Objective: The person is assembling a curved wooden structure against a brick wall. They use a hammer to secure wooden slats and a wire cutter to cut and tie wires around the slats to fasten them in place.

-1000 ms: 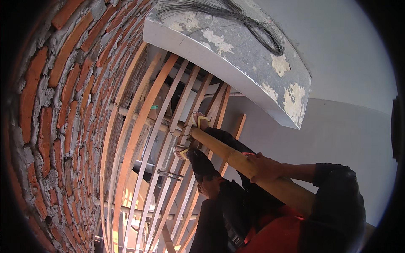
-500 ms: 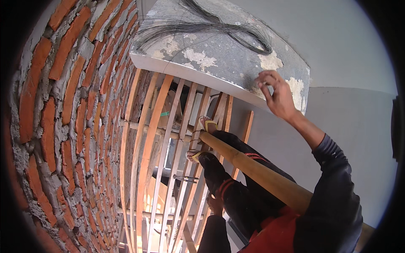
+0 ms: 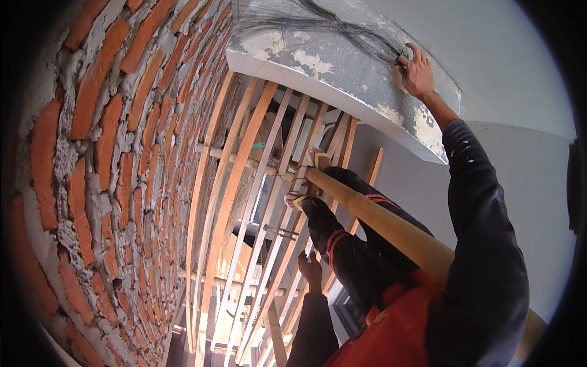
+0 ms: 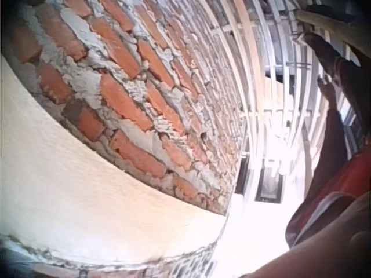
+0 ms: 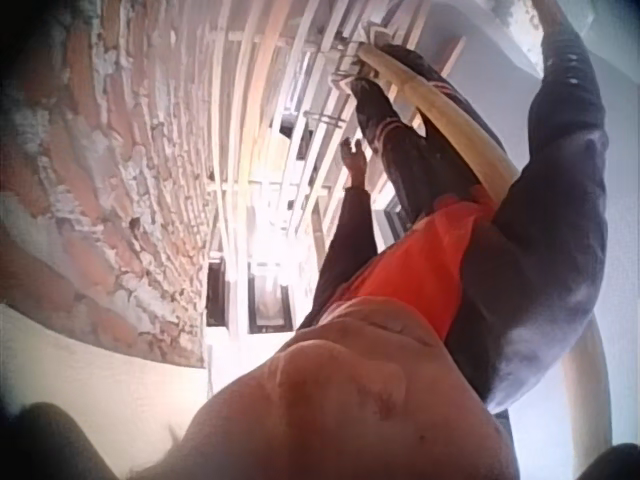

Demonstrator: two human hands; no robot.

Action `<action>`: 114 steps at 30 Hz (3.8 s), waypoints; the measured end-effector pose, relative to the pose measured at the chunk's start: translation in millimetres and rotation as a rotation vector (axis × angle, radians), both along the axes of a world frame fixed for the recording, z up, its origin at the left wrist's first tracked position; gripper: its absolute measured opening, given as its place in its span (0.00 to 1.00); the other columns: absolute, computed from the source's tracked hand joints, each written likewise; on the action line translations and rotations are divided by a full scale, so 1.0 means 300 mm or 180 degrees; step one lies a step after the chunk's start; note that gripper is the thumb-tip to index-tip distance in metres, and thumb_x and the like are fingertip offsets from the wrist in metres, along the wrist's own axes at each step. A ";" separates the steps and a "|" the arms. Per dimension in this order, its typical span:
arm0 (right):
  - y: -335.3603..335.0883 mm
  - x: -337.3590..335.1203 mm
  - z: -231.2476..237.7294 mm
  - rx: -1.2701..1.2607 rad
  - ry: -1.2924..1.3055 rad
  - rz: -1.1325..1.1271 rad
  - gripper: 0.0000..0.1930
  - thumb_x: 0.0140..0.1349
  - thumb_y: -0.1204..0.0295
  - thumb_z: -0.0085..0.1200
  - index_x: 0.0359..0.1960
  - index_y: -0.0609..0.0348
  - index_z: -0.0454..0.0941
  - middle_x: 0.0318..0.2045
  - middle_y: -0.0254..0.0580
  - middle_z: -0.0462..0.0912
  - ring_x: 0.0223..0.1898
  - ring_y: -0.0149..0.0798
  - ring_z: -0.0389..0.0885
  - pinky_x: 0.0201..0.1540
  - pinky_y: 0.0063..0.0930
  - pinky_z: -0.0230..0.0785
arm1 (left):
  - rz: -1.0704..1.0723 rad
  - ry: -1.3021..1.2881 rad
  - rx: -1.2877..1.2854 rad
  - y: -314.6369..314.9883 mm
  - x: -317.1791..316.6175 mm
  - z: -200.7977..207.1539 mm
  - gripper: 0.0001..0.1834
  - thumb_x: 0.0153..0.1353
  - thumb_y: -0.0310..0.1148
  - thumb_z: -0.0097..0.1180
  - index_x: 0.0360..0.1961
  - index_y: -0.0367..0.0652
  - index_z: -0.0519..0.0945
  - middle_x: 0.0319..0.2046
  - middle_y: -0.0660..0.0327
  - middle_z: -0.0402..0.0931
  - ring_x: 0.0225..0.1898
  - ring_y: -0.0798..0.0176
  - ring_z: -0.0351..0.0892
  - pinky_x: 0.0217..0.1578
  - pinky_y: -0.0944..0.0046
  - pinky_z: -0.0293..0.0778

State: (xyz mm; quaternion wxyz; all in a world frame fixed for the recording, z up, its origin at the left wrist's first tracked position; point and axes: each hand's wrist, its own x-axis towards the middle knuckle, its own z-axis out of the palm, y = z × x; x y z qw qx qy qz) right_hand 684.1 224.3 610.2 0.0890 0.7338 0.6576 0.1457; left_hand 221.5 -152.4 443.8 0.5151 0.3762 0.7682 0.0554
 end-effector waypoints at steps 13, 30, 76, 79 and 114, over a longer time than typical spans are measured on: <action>0.110 -0.672 0.574 0.1666 0.1762 0.2660 0.05 0.40 0.72 0.49 0.18 0.62 0.71 0.43 0.58 0.71 0.40 0.50 0.74 0.35 0.36 0.67 | 0.1591 -0.1518 0.1170 0.475 0.174 0.445 0.18 0.63 0.34 0.50 0.49 0.34 0.70 0.42 0.48 0.75 0.45 0.59 0.76 0.46 0.64 0.69; -0.422 -1.011 0.427 -0.1698 0.3942 0.1182 0.15 0.66 0.67 0.40 0.32 0.70 0.73 0.43 0.49 0.67 0.40 0.35 0.74 0.42 0.26 0.70 | 0.3386 0.1289 0.1841 0.111 -0.155 0.008 0.08 0.63 0.29 0.46 0.38 0.33 0.70 0.34 0.55 0.70 0.36 0.60 0.70 0.40 0.62 0.67; -0.435 -1.447 0.237 -0.2474 0.2162 0.2321 0.15 0.48 0.77 0.53 0.40 0.68 0.74 0.45 0.53 0.67 0.31 0.52 0.79 0.36 0.40 0.73 | 0.5036 -0.3855 0.1389 0.610 -0.118 0.587 0.13 0.60 0.38 0.52 0.38 0.39 0.73 0.31 0.60 0.74 0.28 0.63 0.77 0.29 0.68 0.74; -0.521 -1.408 0.236 -0.2194 0.2967 0.1483 0.19 0.50 0.77 0.53 0.46 0.64 0.72 0.47 0.52 0.64 0.37 0.53 0.77 0.38 0.39 0.72 | 0.4529 -0.3765 0.1424 0.625 -0.161 0.520 0.09 0.58 0.31 0.51 0.38 0.36 0.72 0.30 0.59 0.74 0.27 0.63 0.77 0.28 0.67 0.75; -0.686 -0.785 1.183 -0.2133 0.7235 0.3243 0.20 0.66 0.61 0.40 0.53 0.61 0.66 0.53 0.54 0.66 0.47 0.39 0.72 0.50 0.32 0.66 | 0.1810 -0.1845 0.1072 0.451 -0.086 0.659 0.16 0.47 0.19 0.52 0.39 0.35 0.64 0.27 0.58 0.73 0.27 0.66 0.73 0.31 0.70 0.70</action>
